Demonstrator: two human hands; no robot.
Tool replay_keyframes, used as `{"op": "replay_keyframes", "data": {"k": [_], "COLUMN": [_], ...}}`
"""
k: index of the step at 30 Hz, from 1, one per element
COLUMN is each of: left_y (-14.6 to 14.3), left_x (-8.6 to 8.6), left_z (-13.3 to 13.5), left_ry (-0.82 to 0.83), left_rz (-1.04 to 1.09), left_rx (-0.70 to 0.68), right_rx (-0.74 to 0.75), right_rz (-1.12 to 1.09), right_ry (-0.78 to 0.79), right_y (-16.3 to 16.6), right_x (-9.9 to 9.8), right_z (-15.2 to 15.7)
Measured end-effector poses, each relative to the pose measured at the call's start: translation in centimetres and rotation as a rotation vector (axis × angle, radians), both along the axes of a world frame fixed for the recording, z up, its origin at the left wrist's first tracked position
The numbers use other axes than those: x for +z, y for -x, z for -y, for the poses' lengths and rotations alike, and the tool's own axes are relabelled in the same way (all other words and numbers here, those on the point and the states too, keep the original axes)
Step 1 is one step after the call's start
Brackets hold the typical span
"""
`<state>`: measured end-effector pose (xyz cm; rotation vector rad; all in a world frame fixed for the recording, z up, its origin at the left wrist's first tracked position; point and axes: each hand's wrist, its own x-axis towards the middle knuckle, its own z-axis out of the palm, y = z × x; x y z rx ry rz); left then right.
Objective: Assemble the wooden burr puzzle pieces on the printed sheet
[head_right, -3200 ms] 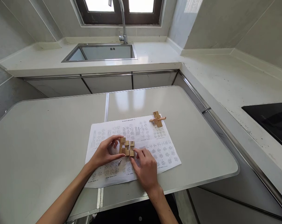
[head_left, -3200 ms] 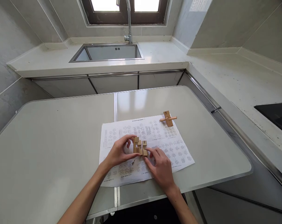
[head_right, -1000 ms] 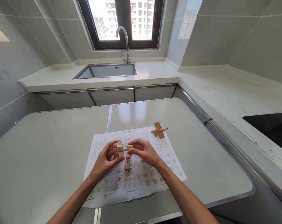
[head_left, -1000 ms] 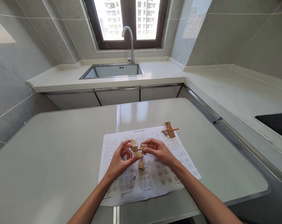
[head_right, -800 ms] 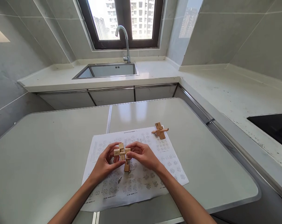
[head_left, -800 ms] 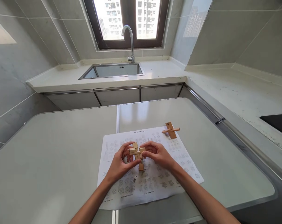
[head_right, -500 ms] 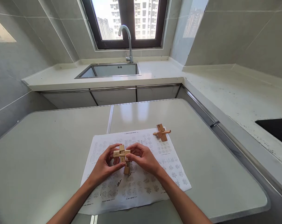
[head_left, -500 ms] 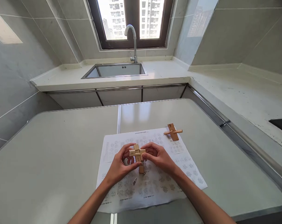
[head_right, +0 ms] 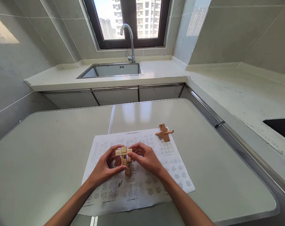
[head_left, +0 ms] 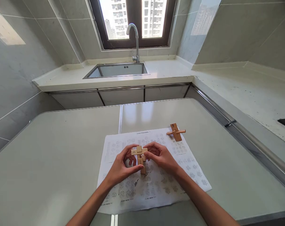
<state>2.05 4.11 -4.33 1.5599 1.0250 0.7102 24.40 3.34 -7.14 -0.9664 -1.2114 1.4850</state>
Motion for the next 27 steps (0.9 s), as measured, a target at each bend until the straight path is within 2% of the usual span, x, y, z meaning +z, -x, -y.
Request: {"op": "replay_keyframes", "data": {"k": [10, 13, 15, 22, 25, 27], "left_y": [-0.3, -0.3, -0.2, -0.4, -0.4, -0.3], "left_x": [0.0, -0.3, -0.6, -0.7, -0.8, -0.9], "left_z": [0.0, -0.1, -0.2, -0.5, -0.5, -0.4], "left_ry": [0.019, 0.019, 0.015, -0.006, 0.001, 0.005], "left_rz": [0.016, 0.044, 0.069, 0.114, 0.120, 0.116], "left_rx": [0.060, 0.116, 0.158, 0.306, 0.306, 0.288], "right_rx": [-0.068, -0.178, -0.200, 0.056, 0.094, 0.105], "right_rz": [0.077, 0.240, 0.393, 0.729, 0.778, 0.711], "right_ry": [-0.054, -0.125, -0.201, -0.531, -0.568, -0.534], "right_y": [0.3, -0.1, -0.4, -0.6, -0.4, -0.4], "right_x": [-0.5, 0.0, 0.3, -0.4, -0.8, -0.7], "right_z": [0.1, 0.2, 0.3, 0.8, 0.9, 1.0]}}
